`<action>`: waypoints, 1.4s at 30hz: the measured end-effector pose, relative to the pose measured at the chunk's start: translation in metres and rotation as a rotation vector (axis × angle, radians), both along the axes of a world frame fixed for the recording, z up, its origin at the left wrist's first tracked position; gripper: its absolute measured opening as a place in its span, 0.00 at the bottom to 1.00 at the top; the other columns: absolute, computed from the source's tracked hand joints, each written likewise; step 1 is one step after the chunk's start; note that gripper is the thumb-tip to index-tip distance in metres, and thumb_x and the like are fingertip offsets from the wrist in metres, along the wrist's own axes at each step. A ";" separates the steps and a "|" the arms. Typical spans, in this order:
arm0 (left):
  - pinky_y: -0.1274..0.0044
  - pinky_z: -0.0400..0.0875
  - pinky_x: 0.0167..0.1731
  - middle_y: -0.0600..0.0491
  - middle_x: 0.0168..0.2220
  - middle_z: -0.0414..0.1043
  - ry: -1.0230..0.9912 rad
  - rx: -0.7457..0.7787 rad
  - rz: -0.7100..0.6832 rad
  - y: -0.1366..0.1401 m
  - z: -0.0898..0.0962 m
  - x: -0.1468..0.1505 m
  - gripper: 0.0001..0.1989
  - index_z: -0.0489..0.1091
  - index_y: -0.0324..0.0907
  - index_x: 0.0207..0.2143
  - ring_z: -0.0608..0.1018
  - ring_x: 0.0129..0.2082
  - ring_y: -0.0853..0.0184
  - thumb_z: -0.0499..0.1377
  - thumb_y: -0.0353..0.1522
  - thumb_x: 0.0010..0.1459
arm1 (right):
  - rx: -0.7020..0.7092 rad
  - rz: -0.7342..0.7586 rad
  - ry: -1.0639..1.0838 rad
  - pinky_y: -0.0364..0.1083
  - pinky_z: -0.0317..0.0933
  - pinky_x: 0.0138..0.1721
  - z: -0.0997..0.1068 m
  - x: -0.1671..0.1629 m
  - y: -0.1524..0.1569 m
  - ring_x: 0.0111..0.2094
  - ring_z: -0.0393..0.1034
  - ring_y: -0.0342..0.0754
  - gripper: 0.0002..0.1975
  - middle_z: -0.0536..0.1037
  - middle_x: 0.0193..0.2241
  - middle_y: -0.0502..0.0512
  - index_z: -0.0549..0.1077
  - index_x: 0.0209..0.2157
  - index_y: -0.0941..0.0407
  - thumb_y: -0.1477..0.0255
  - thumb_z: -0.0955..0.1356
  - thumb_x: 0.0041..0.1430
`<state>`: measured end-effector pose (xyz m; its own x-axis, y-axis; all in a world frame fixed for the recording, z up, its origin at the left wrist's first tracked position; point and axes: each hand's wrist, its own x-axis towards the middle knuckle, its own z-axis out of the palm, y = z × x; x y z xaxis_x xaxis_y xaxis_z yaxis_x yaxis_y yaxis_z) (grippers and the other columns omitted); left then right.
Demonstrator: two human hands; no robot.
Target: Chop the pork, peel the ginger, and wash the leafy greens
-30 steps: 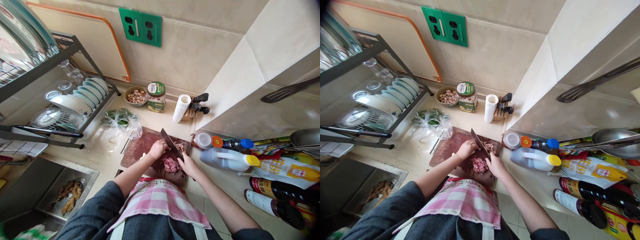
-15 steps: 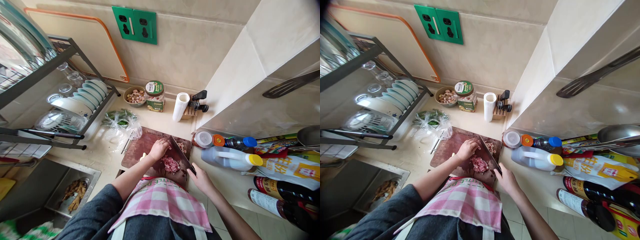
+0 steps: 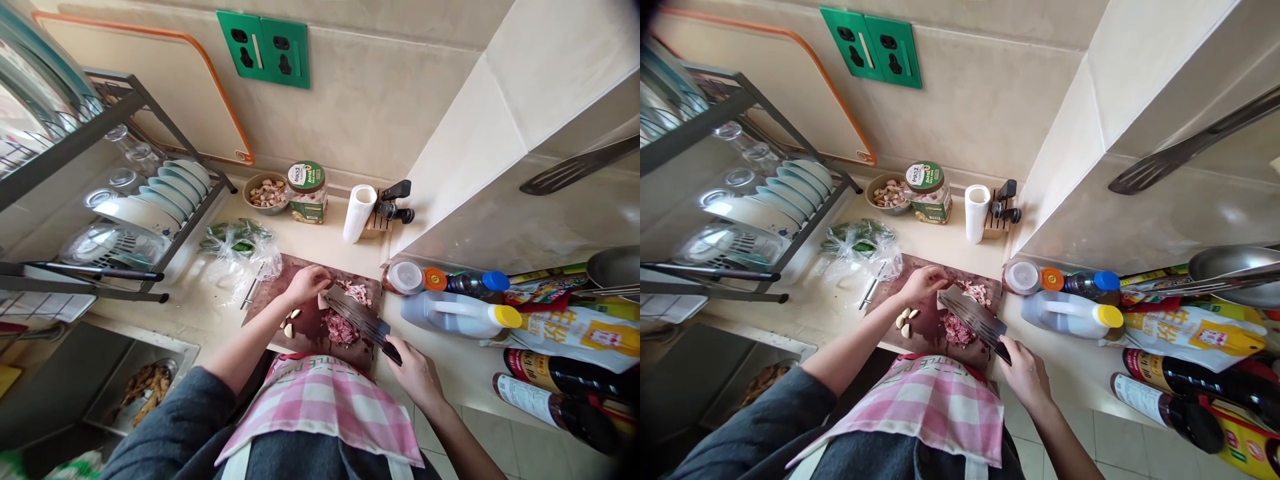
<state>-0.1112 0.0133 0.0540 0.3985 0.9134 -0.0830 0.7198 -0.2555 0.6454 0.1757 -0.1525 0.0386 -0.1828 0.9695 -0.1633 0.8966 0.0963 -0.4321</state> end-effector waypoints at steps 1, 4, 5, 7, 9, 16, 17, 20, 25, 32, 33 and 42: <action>0.80 0.66 0.33 0.54 0.32 0.74 0.016 -0.023 -0.086 0.005 0.002 0.010 0.06 0.72 0.42 0.32 0.74 0.31 0.69 0.57 0.32 0.53 | 0.021 0.010 -0.028 0.42 0.65 0.36 0.000 0.001 0.001 0.36 0.74 0.47 0.16 0.78 0.39 0.50 0.69 0.45 0.50 0.74 0.64 0.54; 0.80 0.65 0.33 0.54 0.32 0.75 0.158 -0.079 -0.411 0.018 0.000 0.044 0.05 0.73 0.43 0.31 0.75 0.32 0.67 0.59 0.31 0.49 | 0.051 0.056 -0.107 0.43 0.65 0.34 0.006 0.003 0.004 0.34 0.74 0.47 0.18 0.78 0.38 0.51 0.69 0.46 0.49 0.76 0.65 0.52; 0.79 0.65 0.34 0.53 0.32 0.76 0.227 -0.079 -0.477 0.021 -0.003 0.055 0.05 0.74 0.43 0.30 0.75 0.33 0.66 0.59 0.29 0.49 | 0.045 0.071 -0.126 0.43 0.66 0.34 0.008 0.003 0.005 0.34 0.74 0.48 0.19 0.78 0.38 0.51 0.69 0.47 0.49 0.77 0.65 0.52; 0.78 0.65 0.34 0.52 0.33 0.76 0.339 -0.065 -0.502 0.027 -0.009 0.069 0.07 0.74 0.43 0.31 0.75 0.35 0.64 0.56 0.28 0.51 | 0.012 0.087 -0.131 0.44 0.66 0.36 0.013 0.004 0.004 0.35 0.74 0.49 0.21 0.78 0.39 0.51 0.69 0.47 0.49 0.78 0.65 0.51; 0.78 0.65 0.33 0.52 0.35 0.76 0.366 -0.067 -0.439 0.033 -0.013 0.070 0.09 0.74 0.44 0.35 0.76 0.35 0.65 0.54 0.28 0.54 | -0.040 0.052 -0.088 0.45 0.66 0.37 0.016 0.007 -0.001 0.37 0.74 0.50 0.21 0.77 0.40 0.51 0.69 0.47 0.48 0.77 0.64 0.51; 0.80 0.65 0.34 0.54 0.35 0.75 0.317 -0.085 -0.384 0.032 -0.013 0.026 0.07 0.73 0.44 0.35 0.75 0.35 0.67 0.57 0.33 0.54 | -0.270 -0.268 0.254 0.43 0.67 0.37 0.013 0.023 -0.031 0.38 0.74 0.50 0.16 0.78 0.38 0.54 0.72 0.42 0.53 0.63 0.63 0.54; 0.80 0.65 0.34 0.54 0.34 0.75 0.329 -0.087 -0.439 0.028 -0.013 0.022 0.06 0.74 0.44 0.34 0.75 0.35 0.67 0.59 0.33 0.51 | -0.292 -0.298 0.300 0.43 0.67 0.37 0.013 0.026 -0.034 0.38 0.74 0.50 0.17 0.78 0.37 0.55 0.72 0.41 0.54 0.61 0.63 0.54; 0.78 0.66 0.33 0.52 0.34 0.74 0.427 -0.053 -0.518 0.017 -0.013 0.024 0.07 0.74 0.44 0.31 0.75 0.35 0.64 0.63 0.33 0.46 | -0.362 -0.295 0.390 0.42 0.66 0.39 0.018 0.034 -0.040 0.38 0.73 0.50 0.18 0.78 0.36 0.56 0.72 0.41 0.57 0.59 0.63 0.54; 0.77 0.65 0.32 0.49 0.31 0.74 0.540 -0.022 -0.561 0.015 -0.007 0.035 0.04 0.73 0.41 0.26 0.75 0.32 0.64 0.59 0.27 0.47 | -0.534 -0.076 0.425 0.44 0.64 0.42 0.039 0.025 -0.040 0.40 0.72 0.50 0.15 0.78 0.38 0.53 0.73 0.40 0.53 0.63 0.63 0.54; 0.80 0.65 0.32 0.53 0.31 0.72 0.078 0.007 -0.327 -0.015 0.016 -0.009 0.06 0.71 0.40 0.31 0.73 0.31 0.69 0.56 0.33 0.56 | -0.523 -0.108 0.384 0.44 0.64 0.38 0.031 -0.006 -0.050 0.38 0.72 0.50 0.15 0.78 0.37 0.53 0.73 0.40 0.53 0.63 0.62 0.55; 0.81 0.64 0.32 0.54 0.30 0.72 0.026 -0.010 -0.271 -0.026 0.014 -0.015 0.08 0.70 0.40 0.31 0.73 0.31 0.70 0.56 0.35 0.56 | -0.507 -0.140 0.374 0.44 0.64 0.38 0.026 -0.008 -0.053 0.37 0.72 0.50 0.16 0.78 0.36 0.54 0.72 0.41 0.54 0.62 0.62 0.55; 0.75 0.63 0.38 0.50 0.35 0.70 0.179 0.144 -0.210 -0.104 -0.040 -0.026 0.13 0.73 0.44 0.36 0.70 0.36 0.67 0.52 0.40 0.59 | -0.454 -0.259 0.350 0.45 0.65 0.36 0.025 -0.020 -0.072 0.35 0.73 0.51 0.22 0.78 0.33 0.55 0.71 0.43 0.57 0.57 0.61 0.55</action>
